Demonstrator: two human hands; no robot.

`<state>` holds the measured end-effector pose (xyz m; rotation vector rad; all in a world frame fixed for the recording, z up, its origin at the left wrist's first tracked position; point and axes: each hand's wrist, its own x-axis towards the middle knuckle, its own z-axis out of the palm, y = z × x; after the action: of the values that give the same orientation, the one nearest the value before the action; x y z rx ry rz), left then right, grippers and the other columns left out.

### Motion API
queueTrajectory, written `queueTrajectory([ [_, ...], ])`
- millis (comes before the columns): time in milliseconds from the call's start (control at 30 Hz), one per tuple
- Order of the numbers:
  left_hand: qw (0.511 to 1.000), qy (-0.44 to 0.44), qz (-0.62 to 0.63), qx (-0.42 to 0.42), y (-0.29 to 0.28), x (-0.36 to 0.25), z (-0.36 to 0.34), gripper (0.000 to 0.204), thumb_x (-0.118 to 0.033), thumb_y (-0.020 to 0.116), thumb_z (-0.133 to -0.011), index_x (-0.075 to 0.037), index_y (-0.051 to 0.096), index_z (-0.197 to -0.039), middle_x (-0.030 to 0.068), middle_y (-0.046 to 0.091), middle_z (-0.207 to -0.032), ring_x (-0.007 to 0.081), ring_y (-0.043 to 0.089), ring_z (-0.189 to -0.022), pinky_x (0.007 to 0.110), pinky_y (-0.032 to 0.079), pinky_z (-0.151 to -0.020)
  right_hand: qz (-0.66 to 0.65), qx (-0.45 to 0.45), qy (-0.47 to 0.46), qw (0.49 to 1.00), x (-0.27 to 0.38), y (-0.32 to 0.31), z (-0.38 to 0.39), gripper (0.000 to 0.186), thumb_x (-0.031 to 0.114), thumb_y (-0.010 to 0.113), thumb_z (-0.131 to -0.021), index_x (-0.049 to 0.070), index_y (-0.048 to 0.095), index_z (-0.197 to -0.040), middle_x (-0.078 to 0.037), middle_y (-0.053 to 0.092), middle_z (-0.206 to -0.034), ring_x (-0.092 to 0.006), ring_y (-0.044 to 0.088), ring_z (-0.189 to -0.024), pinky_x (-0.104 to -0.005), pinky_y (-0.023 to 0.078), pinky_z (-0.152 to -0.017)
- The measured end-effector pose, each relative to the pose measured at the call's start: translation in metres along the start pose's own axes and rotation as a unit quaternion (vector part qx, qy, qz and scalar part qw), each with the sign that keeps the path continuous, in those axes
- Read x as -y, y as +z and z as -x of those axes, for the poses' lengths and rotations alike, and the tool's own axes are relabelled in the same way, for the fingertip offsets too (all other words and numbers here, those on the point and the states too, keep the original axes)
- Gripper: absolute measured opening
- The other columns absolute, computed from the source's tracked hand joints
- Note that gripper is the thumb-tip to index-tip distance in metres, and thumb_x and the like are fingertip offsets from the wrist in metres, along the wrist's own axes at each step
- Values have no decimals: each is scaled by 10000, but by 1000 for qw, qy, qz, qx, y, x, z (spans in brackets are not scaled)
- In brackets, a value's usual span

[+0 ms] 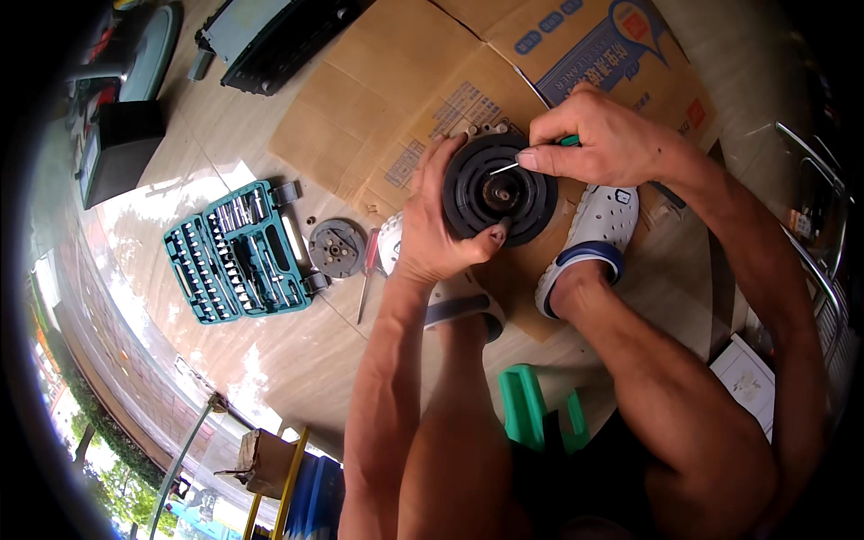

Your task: The person uses a hammer and a screwdriver to pry a component from an automotive compressor. They remove a snap ring and then lift a pulley off the compressor body.

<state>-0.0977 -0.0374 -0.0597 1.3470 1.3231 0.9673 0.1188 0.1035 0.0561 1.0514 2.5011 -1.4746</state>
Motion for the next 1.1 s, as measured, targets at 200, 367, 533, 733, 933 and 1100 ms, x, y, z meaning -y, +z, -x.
queueTrajectory([
  [200,999,26,-13,37,-9,-2,-6,1010,-531,774,-658,-12,449,-1461,246,584,-1380,509,462,-1372,543,384,-1156,23,-95,15,995,8,24,15,315,263,701,-917,-30,683,-801,-252,603,-688,-392,595,-615,-428,486,-627],
  [367,999,24,-14,31,-7,0,-6,1030,-552,759,-669,2,427,-1471,253,575,-1378,509,443,-1378,544,375,-1155,-1,-64,42,997,13,18,15,327,241,679,-928,-37,655,-758,-261,589,-681,-438,612,-652,-446,486,-629],
  [533,1000,28,-3,1,1,4,-3,1050,-591,749,-683,17,421,-1473,273,539,-1404,494,441,-1371,529,366,-1155,49,-67,6,997,14,11,10,310,235,680,-909,-36,669,-758,-246,612,-680,-447,629,-700,-461,507,-692],
  [733,999,1,-1,-34,7,-1,7,1034,-611,753,-714,38,442,-1457,301,503,-1426,483,458,-1361,517,369,-1151,68,-43,38,996,20,6,9,299,236,689,-895,-30,676,-760,-236,645,-713,-435,653,-733,-464,523,-728],
  [933,996,-25,31,-85,11,-7,22,997,-547,808,-750,59,446,-1454,299,476,-1468,443,489,-1363,488,371,-1158,201,-70,-50,976,16,-2,19,258,277,723,-933,45,663,-838,-125,641,-743,-353,594,-806,-437,472,-842],
  [1100,989,-61,86,-108,14,-11,29,1110,-550,856,-734,72,362,-1511,332,340,-1571,444,421,-1437,479,336,-1188,149,-100,-26,983,18,-18,35,267,260,681,-966,24,660,-842,-133,655,-742,-324,636,-717,-408,487,-701],
])
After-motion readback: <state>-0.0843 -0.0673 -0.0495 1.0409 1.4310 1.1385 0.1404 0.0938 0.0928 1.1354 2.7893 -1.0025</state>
